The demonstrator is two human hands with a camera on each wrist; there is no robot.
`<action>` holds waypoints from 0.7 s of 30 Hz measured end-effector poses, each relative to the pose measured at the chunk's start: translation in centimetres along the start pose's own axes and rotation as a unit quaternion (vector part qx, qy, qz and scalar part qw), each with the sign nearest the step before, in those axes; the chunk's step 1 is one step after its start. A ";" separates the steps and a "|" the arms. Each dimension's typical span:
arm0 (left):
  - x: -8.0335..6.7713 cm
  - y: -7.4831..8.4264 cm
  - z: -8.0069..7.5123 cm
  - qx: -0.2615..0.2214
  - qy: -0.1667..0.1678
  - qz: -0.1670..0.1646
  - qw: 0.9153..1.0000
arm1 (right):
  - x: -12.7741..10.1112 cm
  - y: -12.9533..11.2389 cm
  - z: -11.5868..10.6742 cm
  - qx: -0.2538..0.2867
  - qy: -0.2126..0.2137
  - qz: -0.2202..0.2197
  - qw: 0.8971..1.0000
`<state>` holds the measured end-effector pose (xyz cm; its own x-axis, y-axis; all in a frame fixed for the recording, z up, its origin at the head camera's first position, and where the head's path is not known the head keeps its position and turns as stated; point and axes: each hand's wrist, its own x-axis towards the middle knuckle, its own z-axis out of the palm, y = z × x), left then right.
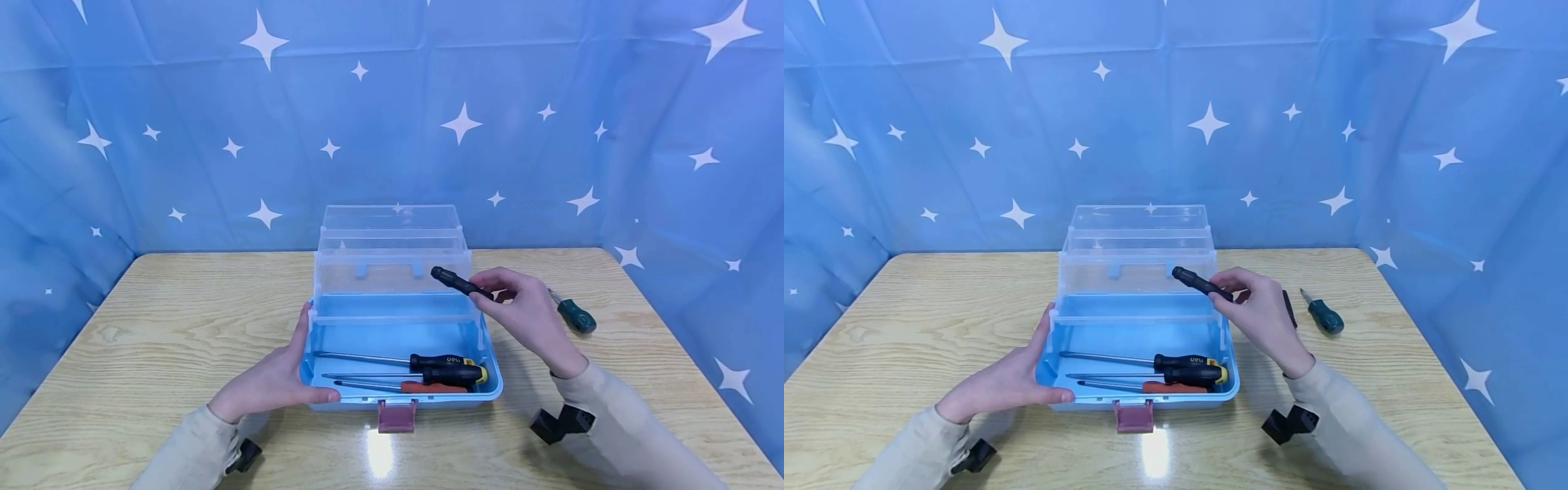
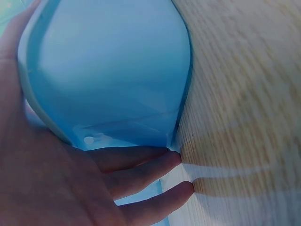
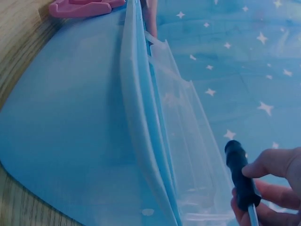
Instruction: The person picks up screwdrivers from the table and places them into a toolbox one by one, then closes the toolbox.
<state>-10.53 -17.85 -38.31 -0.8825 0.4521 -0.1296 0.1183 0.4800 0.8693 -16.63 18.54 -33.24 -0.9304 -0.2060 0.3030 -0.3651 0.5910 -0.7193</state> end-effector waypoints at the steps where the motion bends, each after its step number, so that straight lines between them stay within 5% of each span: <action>1: 0.0 0.0 0.0 -0.002 -0.001 -0.001 1.000 | 0.0 -0.1 0.0 0.001 -0.001 0.000 1.000; 21: 0.0 -0.2 0.0 0.001 -0.001 0.004 1.000 | 1.1 -0.7 0.6 0.005 -0.027 -0.012 1.000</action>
<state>-10.56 -17.95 -38.48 -0.8802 0.4584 -0.1231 0.1274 0.4779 0.8691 -17.39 17.44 -32.78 -0.9213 -0.2624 0.2869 -0.3881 0.5774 -0.7183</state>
